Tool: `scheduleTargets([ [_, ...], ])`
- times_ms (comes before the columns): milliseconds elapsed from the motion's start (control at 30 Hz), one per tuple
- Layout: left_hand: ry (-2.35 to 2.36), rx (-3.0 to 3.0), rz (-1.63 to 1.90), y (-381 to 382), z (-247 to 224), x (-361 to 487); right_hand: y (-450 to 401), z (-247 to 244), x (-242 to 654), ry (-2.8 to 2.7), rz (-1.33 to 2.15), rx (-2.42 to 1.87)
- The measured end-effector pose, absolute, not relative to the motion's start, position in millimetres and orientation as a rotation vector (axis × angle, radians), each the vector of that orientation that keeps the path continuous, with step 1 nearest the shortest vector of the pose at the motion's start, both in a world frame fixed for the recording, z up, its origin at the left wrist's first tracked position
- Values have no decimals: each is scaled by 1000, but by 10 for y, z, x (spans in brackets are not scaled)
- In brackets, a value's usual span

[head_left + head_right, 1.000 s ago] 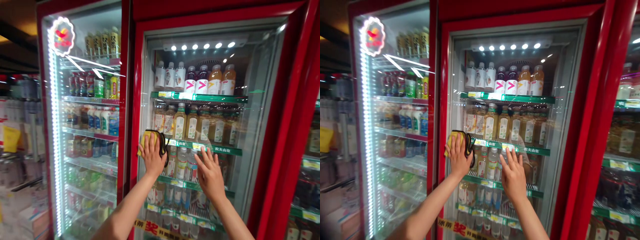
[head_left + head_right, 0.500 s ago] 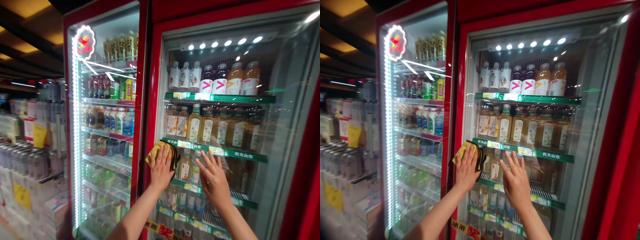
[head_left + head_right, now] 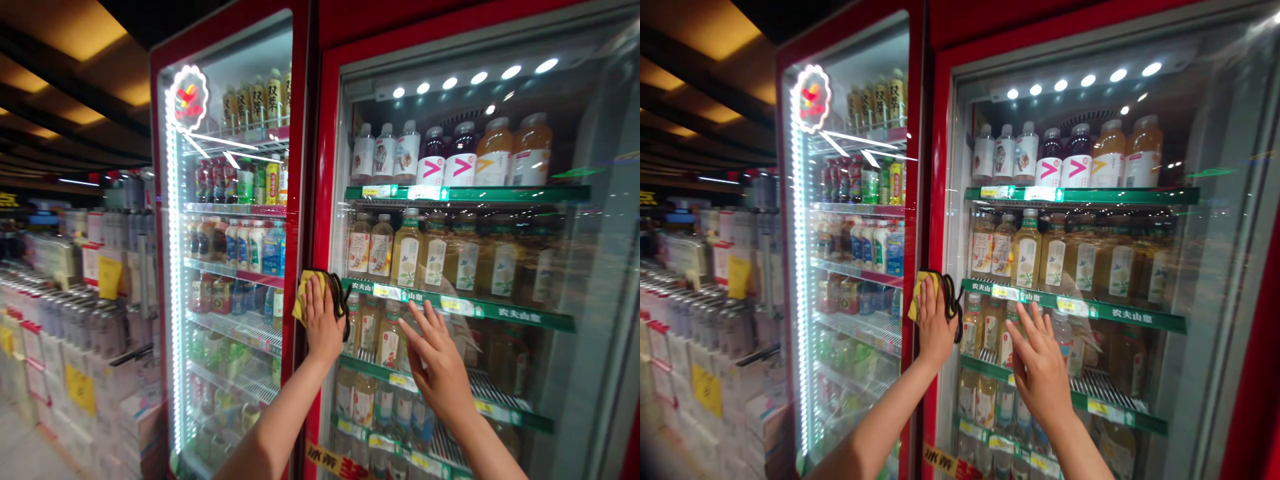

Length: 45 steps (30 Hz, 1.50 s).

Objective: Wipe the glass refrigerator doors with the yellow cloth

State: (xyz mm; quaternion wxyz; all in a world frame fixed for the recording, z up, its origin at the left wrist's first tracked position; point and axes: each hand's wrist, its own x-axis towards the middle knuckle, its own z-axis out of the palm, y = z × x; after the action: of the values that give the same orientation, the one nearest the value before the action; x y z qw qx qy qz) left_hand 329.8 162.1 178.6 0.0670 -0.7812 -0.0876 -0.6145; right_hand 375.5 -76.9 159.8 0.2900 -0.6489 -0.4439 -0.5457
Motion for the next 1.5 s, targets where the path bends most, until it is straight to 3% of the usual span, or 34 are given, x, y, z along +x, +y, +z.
scheduleTargets([
  [100,-84,-2376,-1779,1688,1395,3268,-760,1567,3752,-1206,-1443,-1742],
  [167,-22,-2371,-1771,1714,1393,3283,-780,1587,3761,-1208,-1446,-1736],
  [233,-55,-2357,-1842,1715,1657,3332,-805,1633,3767,-1192,-1454,-1721],
  [433,-1,-2317,-2018,1691,3022,3493,-823,1771,3737,-1190,-1438,-1682],
  [567,91,-2302,-2023,1745,3331,3482,-773,1786,3716,-1195,-1403,-1672],
  [667,122,-2332,-1972,1803,3050,3423,-707,1738,3701,-1200,-1364,-1670],
  [900,17,-2437,-1796,1867,1301,3202,-580,1552,3660,-1229,-1304,-1704],
  [1000,14,-2425,-1752,1888,966,3172,-632,1563,3660,-1240,-1324,-1714],
  [1067,-1,-2417,-1759,1833,1107,3216,-693,1625,3644,-1230,-1344,-1692],
  [1300,-29,-2470,-1949,948,2381,3634,-698,2184,3365,-1134,-1321,-1435],
  [1500,356,-2887,-2065,755,2551,3605,-400,2515,3322,-1039,-1295,-1186],
])
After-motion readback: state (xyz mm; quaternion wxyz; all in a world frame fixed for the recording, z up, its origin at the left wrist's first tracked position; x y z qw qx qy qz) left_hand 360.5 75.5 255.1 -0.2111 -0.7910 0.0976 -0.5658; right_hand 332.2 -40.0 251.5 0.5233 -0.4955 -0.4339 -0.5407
